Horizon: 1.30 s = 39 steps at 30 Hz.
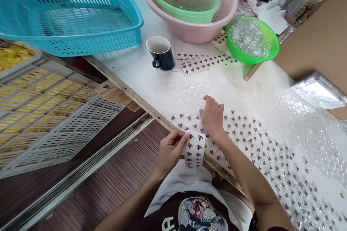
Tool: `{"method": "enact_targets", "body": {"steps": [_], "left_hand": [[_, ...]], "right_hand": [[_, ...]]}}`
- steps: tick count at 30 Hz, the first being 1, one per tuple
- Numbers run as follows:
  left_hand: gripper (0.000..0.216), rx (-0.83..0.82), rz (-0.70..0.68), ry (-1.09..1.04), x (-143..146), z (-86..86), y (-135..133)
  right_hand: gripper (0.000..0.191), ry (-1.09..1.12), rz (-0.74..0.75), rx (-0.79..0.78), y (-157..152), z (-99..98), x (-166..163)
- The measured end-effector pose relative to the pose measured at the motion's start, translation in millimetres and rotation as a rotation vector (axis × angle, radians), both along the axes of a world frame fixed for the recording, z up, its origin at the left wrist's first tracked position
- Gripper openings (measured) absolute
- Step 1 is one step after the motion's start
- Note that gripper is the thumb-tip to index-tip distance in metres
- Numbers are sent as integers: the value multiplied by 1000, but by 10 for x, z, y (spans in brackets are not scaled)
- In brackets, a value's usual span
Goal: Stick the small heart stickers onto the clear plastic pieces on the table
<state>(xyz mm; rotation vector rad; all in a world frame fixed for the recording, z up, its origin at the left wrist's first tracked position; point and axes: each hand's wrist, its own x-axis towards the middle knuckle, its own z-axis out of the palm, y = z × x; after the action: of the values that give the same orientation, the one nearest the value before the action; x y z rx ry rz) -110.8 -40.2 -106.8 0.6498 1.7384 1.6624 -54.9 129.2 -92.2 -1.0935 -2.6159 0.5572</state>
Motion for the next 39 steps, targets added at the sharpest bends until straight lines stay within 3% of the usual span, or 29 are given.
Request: {"method": "enact_targets", "body": {"steps": [4, 9, 12, 15, 22, 26, 30, 33, 36, 39], "left_hand": [[29, 12, -2, 15, 0, -6, -2], [27, 8, 4, 40, 6, -2, -3], [28, 14, 1, 47, 6, -10, -6], [28, 13, 4, 55, 5, -22, -10], [28, 10, 4, 44, 3, -18, -11], [31, 5, 17, -4, 4, 6, -11], [32, 6, 31, -22, 9, -4, -17], [31, 25, 71, -64, 25, -46, -22], [32, 32, 110, -116, 44, -79, -17], [25, 64, 90, -118, 49, -63, -3]], "right_hand": [[15, 185, -43, -26, 22, 80, -4], [13, 253, -21, -497, 75, 46, -93], [10, 200, -45, -588, 84, -27, -161], [9, 114, -20, -531, 66, -64, -215], [4, -124, 101, -152, -42, -41, -289], [15, -134, 92, -105, -39, -34, -293], [5, 45, 35, -276, -19, 80, -155], [21, 191, 56, -513, -86, 278, 97], [28, 138, 191, -691, -213, 456, 374], [20, 90, 182, -749, -307, 509, 537]]}}
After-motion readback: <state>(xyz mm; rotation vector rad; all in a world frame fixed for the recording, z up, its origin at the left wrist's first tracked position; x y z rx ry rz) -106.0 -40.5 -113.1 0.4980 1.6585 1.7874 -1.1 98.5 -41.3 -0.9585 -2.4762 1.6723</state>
